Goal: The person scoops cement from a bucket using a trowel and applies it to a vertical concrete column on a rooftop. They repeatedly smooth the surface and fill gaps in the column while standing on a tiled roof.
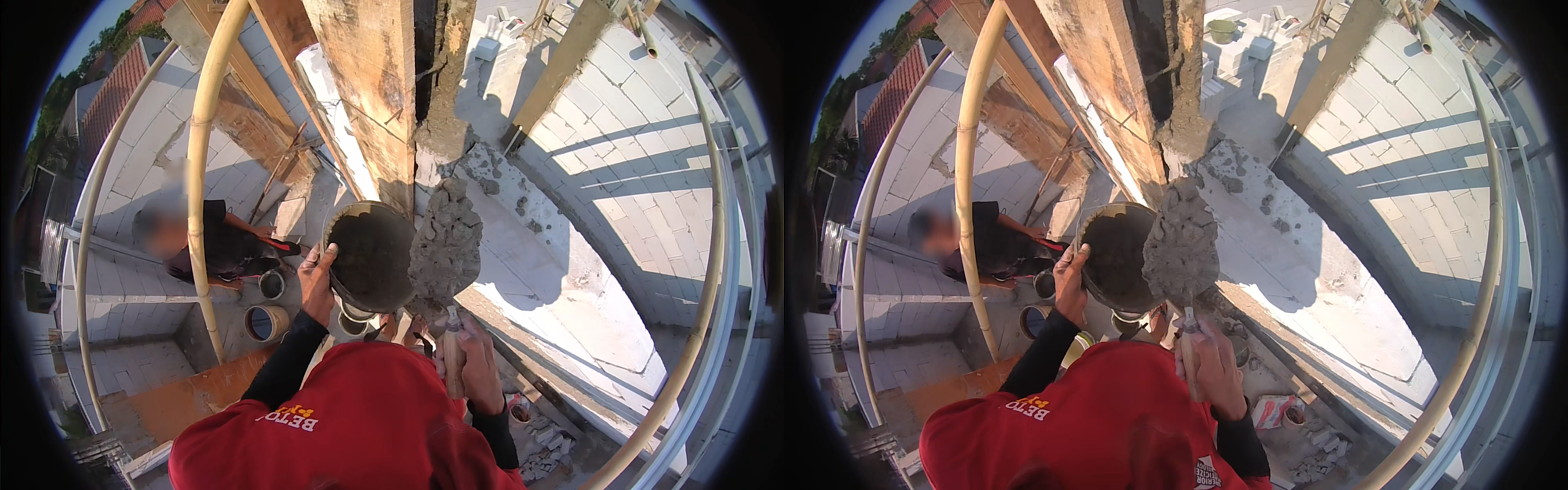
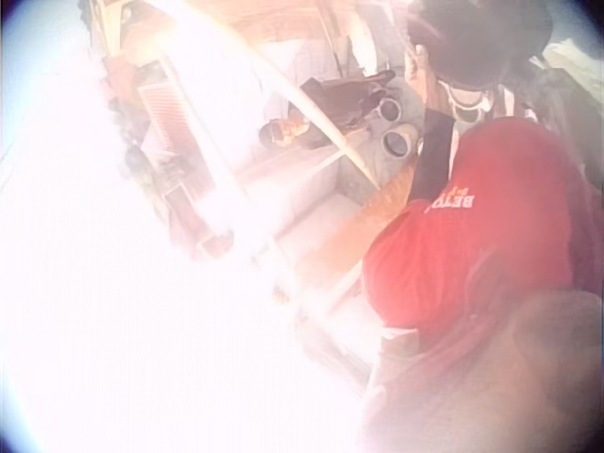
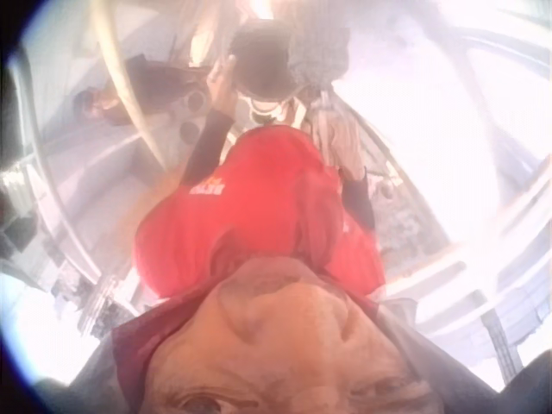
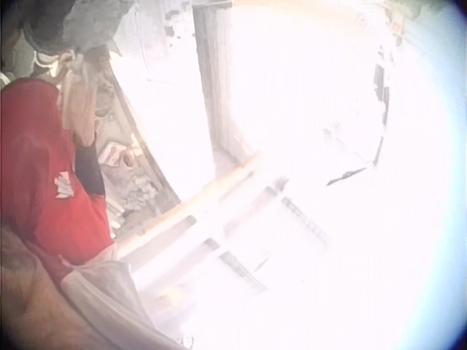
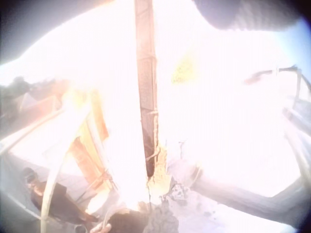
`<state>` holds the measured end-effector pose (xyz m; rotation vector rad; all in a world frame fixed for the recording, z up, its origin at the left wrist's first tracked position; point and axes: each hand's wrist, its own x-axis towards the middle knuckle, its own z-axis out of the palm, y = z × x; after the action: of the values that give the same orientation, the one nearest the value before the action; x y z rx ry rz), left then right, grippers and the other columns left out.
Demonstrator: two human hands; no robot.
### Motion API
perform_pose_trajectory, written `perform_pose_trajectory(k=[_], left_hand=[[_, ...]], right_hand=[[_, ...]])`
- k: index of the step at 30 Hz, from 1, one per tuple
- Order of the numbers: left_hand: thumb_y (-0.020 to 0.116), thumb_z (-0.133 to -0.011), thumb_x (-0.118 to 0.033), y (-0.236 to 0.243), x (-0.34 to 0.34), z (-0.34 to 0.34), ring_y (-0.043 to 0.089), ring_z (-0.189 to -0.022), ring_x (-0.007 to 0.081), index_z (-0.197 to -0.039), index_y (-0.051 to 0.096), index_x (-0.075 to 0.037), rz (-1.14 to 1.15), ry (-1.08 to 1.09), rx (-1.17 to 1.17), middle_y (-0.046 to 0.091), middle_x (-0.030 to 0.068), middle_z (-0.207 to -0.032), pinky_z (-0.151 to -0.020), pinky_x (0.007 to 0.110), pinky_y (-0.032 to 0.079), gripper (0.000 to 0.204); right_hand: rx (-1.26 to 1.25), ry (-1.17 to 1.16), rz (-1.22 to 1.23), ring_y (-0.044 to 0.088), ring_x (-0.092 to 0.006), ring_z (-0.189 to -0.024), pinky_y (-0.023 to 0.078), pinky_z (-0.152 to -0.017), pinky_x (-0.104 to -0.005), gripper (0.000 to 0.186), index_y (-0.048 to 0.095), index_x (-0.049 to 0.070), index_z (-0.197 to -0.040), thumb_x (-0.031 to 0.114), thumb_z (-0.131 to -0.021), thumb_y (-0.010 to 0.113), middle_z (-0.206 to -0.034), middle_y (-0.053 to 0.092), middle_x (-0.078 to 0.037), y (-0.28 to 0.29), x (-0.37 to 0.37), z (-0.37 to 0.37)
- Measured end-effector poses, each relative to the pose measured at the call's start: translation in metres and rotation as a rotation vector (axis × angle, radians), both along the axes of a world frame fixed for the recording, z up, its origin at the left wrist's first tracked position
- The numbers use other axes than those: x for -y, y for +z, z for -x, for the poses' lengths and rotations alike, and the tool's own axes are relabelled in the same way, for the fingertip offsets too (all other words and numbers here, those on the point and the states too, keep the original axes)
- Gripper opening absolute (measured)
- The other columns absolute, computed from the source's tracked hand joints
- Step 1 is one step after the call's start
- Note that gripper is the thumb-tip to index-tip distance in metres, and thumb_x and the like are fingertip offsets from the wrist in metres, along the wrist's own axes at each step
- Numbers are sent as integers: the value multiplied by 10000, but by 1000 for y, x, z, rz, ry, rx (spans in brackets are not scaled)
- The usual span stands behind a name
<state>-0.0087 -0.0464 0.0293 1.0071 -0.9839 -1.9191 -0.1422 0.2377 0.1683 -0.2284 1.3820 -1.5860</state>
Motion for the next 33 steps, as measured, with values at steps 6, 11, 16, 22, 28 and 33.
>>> perform_pose_trajectory(k=[6,11,16,22,28,33], left_hand=[[744,-978,-145,-18,12,-31,677,-1020,127,-1322,692,21,68,-9,70,735,47,-1195,-922,297,532,385],[728,-985,-141,2,9,-58,657,-1054,125,-1345,679,13,96,16,142,728,34,-1176,-965,292,505,395],[705,-999,-126,0,10,-90,661,-1071,134,-1322,685,26,116,81,144,730,56,-1215,-981,295,499,358],[719,-991,-132,3,2,-100,649,-1089,129,-1308,693,31,92,116,176,727,64,-1231,-995,292,486,358],[730,-989,-132,-8,2,-80,660,-1012,114,-1297,696,47,90,152,164,738,47,-1163,-937,276,504,358],[773,-964,-132,-18,7,-46,613,-946,75,-1266,727,61,217,47,202,737,24,-1112,-874,255,497,361]], right_hand=[[-436,-719,216,591,-172,-635,498,-584,-299,537,427,-18,-1498,327,-1087,425,-934,572,-125,67,31,3],[-736,-1134,176,615,-181,-723,530,-643,-316,612,358,-47,-1558,333,-1107,521,-980,592,-122,56,91,56],[-1240,-941,12,656,-212,-854,547,-761,-324,614,371,-127,-1519,253,-1081,575,-1018,648,-162,-38,177,90],[-1319,-710,185,647,-188,-750,520,-666,-309,576,408,-149,-1481,210,-1060,567,-1009,664,-148,-4,207,94],[-1011,-327,55,629,-173,-669,518,-627,-325,474,498,-103,-1404,202,-1045,558,-854,669,-117,20,97,62],[-1198,416,-333,738,-359,-776,575,-709,-447,409,599,-54,-1305,243,-1024,607,-994,724,-241,-81,20,14]])
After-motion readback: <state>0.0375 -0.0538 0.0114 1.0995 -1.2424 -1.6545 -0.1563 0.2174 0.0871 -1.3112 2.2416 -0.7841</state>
